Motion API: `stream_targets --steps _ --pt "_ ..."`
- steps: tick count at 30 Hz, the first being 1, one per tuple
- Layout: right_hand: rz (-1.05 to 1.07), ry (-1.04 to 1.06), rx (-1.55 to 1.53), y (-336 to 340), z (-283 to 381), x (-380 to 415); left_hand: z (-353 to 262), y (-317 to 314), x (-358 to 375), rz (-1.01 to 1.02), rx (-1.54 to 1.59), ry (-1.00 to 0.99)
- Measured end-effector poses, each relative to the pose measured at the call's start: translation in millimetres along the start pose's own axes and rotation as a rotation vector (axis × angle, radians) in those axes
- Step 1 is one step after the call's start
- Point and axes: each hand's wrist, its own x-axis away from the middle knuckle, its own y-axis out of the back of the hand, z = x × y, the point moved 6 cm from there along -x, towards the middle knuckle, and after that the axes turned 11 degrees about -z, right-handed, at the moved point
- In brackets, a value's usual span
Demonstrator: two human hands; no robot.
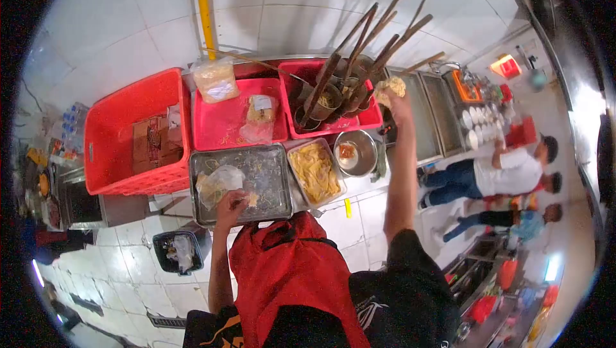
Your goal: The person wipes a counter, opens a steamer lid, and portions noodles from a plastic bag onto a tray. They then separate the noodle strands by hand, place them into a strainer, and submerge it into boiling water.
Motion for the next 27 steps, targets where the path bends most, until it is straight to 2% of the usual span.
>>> stream_targets --steps 1,3,4,5,6,7,8,10,12,13,14,17,19,22,24,25,27 --pt "0.017 -0.005 -0.004 -3.3 -11.7 -23.8 0.5 2.1 7.6 -0.018 -0.003 0.004" --pt "0.166 0.125 0.054 -24.0 -29.8 -67.0 5.5 10.4 22.9 -0.065 -0.048 0.027" --pt "0.131 0.233 0.119 -32.8 -39.1 -86.5 10.0 12.7 32.2 -0.084 -0.055 0.031" --pt "0.146 0.223 0.109 -46.5 -50.2 -107.1 19.8 15.1 42.5 -0.121 0.104 0.11" --pt "0.149 0.094 -0.009 -57.5 -67.5 -125.8 26.8 16.3 52.5 -0.157 0.262 0.191" --pt "0.149 -0.04 -0.124 -63.8 -85.7 -133.0 20.5 17.8 61.7 -0.173 0.251 0.203" --pt "0.207 0.133 -0.215 -93.8 -43.4 -97.3 4.2 18.6 70.6 -0.168 0.129 0.171" --pt "0.215 0.061 -0.219 -106.0 -56.0 -99.9 -5.6 15.7 85.7 -0.174 -0.003 0.152" --pt "0.184 0.365 -0.006 -114.3 -65.2 -111.9 1.6 12.6 100.9 -0.215 0.05 0.252" --pt "0.188 0.352 -0.013 -117.1 -72.6 -120.4 3.9 8.1 108.9 -0.223 0.04 0.26" --pt "0.337 0.26 -0.113 -125.7 -75.0 -121.9 6.6 3.6 116.5 -0.267 0.106 0.254" --pt "0.175 0.569 0.81 -116.9 -98.2 -155.9 -5.3 -20.9 126.5 -0.296 0.174 0.292" --pt "0.45 0.036 0.093 -121.5 -144.1 -155.4 15.0 -36.4 132.4 -0.289 0.261 0.354" --pt "0.533 0.166 -0.165 -124.1 -114.8 -167.1 12.0 -58.7 130.2 -0.216 0.197 0.362" --pt "0.629 0.26 -0.066 -131.9 -96.8 -188.8 23.3 -66.7 121.1 -0.189 0.165 0.36" --pt "0.216 0.472 0.214 -124.3 -84.6 -201.0 26.1 -71.7 113.8 -0.134 0.078 0.285" --pt "-0.211 0.652 0.471 -111.2 -34.4 -182.1 14.7 -76.0 104.7 -0.091 -0.022 0.205"
